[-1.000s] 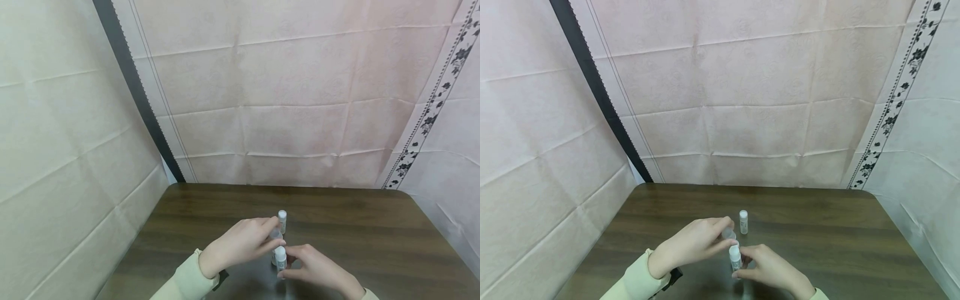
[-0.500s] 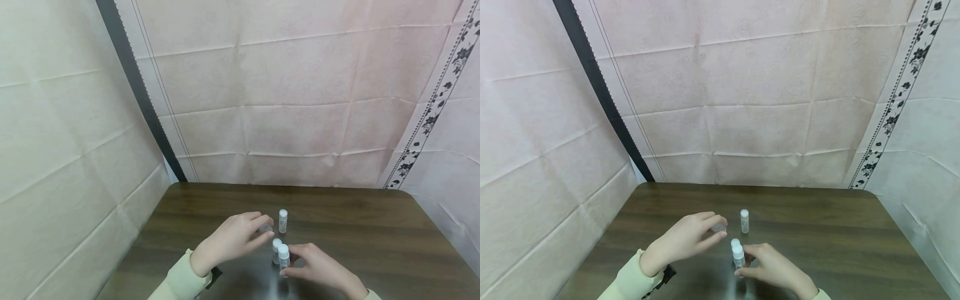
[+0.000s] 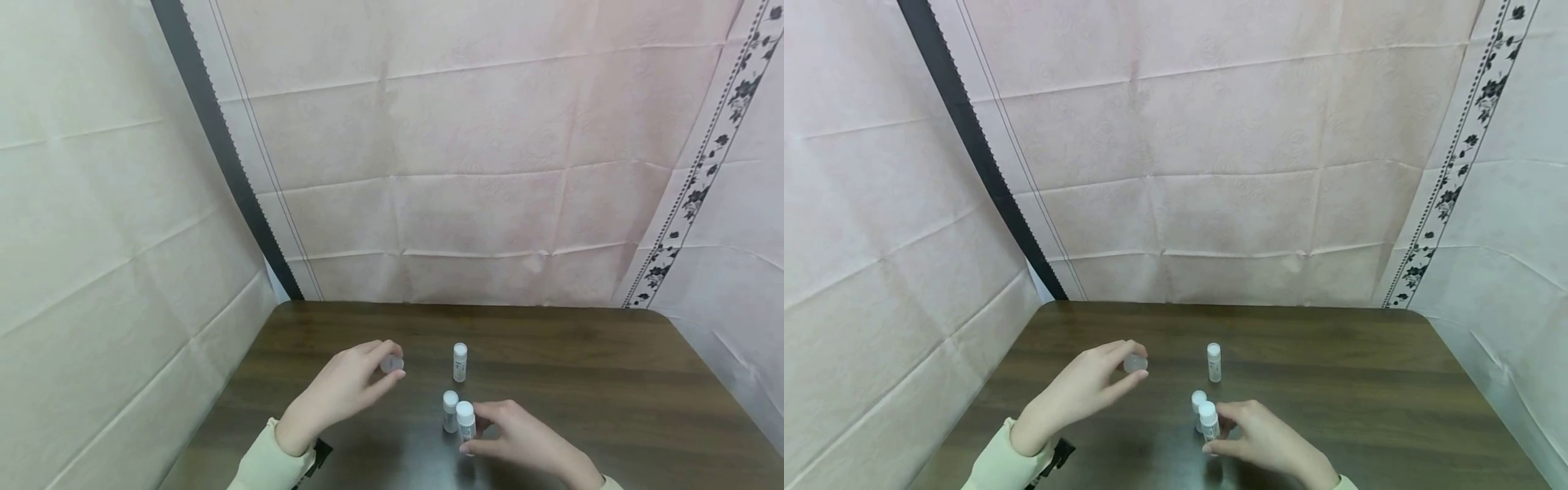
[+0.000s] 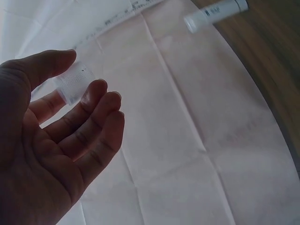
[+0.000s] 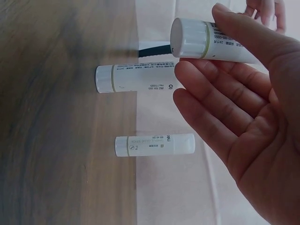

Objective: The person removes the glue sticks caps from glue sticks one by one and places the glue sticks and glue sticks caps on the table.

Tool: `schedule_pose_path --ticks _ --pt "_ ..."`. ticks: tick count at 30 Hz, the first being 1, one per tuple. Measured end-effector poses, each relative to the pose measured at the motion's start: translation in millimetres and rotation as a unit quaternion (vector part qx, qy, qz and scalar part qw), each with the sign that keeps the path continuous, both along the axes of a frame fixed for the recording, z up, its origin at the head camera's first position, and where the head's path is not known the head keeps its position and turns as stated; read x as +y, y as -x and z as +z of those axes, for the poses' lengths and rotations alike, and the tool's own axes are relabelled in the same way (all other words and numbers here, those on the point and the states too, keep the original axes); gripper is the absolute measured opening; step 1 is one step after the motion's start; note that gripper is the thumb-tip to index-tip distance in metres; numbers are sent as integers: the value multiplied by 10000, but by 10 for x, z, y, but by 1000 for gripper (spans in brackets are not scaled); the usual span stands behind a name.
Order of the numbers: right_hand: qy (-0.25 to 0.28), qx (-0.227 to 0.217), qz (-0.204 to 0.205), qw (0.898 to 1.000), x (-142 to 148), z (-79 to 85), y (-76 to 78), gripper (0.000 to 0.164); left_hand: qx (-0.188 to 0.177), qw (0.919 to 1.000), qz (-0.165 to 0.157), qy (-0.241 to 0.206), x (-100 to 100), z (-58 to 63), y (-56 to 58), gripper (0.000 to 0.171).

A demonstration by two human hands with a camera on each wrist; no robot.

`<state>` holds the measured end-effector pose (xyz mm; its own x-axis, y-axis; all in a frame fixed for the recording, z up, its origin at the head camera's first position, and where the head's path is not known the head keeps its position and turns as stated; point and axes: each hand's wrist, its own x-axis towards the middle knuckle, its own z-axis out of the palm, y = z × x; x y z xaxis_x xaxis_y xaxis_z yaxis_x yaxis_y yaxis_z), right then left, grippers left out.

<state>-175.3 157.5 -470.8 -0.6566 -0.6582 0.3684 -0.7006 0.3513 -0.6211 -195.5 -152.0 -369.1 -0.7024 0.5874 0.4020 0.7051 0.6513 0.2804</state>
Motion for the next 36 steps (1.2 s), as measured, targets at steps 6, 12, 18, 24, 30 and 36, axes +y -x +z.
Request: schedule_pose_path --ticks 6,12,18,24,30,36 --pt "-92 -90 -29 9999 25 -9 8 22 366 9960 499 -647 -265 -21 -3 17" --pt "-90 -117 -24 9999 35 7 22 22 636 9883 852 -1097 -440 -25 9 21" --pt "-51 -5 -5 10000 21 23 34 20 626 9842 1117 -1222 -525 -54 20 23" --pt "-81 -43 -45 9999 23 6 15 18 551 9832 1298 -1161 -587 -111 21 27" --pt "-50 -79 -22 10000 20 -3 7 17 574 9809 1450 -1164 -653 -165 14 35" --pt "-92 -128 -2 9999 32 -19 18 21 691 9771 1490 -1357 -731 -215 3 46"
